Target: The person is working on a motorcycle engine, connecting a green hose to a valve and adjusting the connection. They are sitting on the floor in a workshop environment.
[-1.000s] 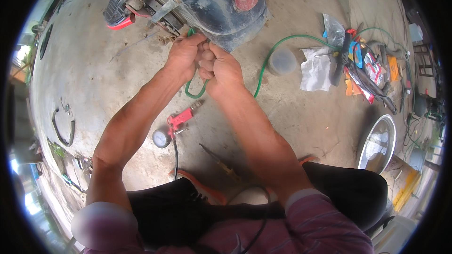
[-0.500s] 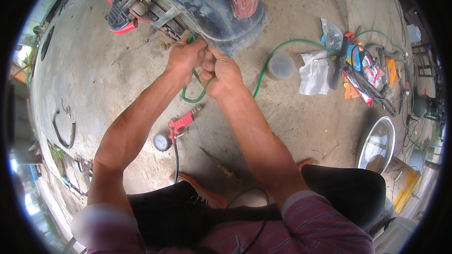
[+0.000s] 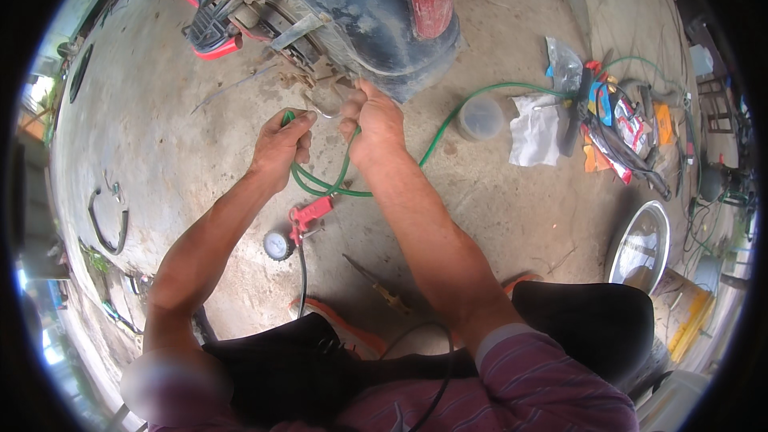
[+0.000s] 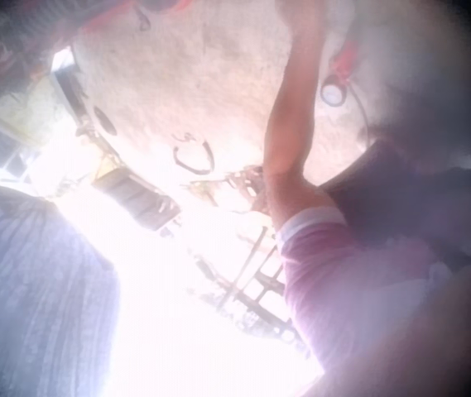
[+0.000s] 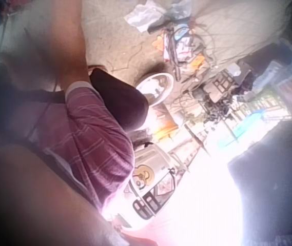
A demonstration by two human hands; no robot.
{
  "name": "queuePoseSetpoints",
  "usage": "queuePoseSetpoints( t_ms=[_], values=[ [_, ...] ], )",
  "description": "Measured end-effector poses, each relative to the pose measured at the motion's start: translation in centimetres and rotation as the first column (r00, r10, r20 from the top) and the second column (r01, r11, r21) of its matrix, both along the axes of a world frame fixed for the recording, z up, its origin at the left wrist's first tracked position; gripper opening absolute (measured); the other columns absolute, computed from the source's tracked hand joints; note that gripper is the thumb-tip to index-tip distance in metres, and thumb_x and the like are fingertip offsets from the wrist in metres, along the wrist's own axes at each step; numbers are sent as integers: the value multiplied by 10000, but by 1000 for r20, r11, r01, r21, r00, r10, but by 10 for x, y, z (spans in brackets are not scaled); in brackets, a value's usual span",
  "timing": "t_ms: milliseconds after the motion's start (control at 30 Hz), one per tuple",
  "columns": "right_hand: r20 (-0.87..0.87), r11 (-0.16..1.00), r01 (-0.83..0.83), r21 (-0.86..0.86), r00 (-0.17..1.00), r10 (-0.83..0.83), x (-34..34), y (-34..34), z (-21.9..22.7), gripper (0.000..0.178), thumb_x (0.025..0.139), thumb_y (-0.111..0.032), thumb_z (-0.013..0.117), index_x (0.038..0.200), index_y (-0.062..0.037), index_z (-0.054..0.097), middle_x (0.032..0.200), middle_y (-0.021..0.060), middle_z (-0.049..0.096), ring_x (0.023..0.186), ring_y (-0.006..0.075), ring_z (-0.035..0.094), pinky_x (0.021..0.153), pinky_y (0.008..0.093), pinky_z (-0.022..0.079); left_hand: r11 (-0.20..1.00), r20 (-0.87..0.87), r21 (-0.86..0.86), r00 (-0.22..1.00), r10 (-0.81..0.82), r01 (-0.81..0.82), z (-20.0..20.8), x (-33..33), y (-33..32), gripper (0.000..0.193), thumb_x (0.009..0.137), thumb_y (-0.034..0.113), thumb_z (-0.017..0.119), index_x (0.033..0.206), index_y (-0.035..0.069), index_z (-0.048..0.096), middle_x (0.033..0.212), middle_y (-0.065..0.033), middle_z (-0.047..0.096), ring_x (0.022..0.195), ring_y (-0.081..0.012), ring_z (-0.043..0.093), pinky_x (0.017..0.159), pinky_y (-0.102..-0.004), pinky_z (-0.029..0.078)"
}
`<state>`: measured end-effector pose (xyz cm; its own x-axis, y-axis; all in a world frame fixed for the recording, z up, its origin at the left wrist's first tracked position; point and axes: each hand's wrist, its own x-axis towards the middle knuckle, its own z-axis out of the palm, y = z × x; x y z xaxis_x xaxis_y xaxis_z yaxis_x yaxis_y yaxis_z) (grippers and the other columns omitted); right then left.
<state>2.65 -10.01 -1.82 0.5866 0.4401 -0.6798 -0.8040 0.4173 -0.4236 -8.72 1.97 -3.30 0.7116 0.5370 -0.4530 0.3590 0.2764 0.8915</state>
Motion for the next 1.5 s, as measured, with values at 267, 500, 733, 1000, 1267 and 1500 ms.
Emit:
queuePoseSetpoints(
  t_ms=[267,500,733,1000,1267,1500],
  values=[
    [-8,1000,14,23,1000,-14,-1,2,1,127,976,-227,580,892,-154,518,682,-76,391,573,78,405,502,268,271,986,-223,37,961,166,-162,-40,-44,32,235,898,238,677,1020,51,605,806,-56,587,572,-147,551,551,-339,542],
    [-16,997,28,75,1000,-27,-2,1,-2,109,976,-212,576,902,-151,523,692,-77,393,574,75,402,507,258,278,995,-248,-70,967,53,-73,-57,-64,30,325,878,170,580,1185,72,543,987,-79,641,886,-196,656,772,-389,518],
    [-10,996,34,78,999,-33,-4,2,0,99,984,-206,567,919,-143,527,717,-71,414,588,75,417,516,256,297,995,-212,-94,977,-6,-14,-59,-66,35,411,869,209,617,1234,41,531,1081,-107,647,1012,-238,645,885,-413,495],
    [-11,993,55,103,998,-54,-3,2,-8,119,960,-237,615,904,-144,565,700,-69,458,570,74,442,515,265,287,988,-180,-152,984,-8,-20,-63,-64,30,305,870,159,627,1150,53,567,969,-78,657,891,-196,660,785,-354,510],
    [-19,993,53,102,999,-51,-4,2,-4,115,977,-226,590,914,-145,539,710,-73,429,581,71,423,514,257,290,988,-174,-154,984,-38,11,-64,-63,25,312,880,174,616,1160,46,563,998,-95,664,927,-208,655,809,-360,504],
    [-20,992,70,105,997,-68,-4,3,-8,112,956,-229,620,912,-139,571,719,-65,482,571,75,453,518,264,293,988,-158,-143,984,-78,55,-66,-63,26,388,898,222,587,1227,23,541,1076,-128,665,1004,-240,648,869,-380,498]
  ],
)
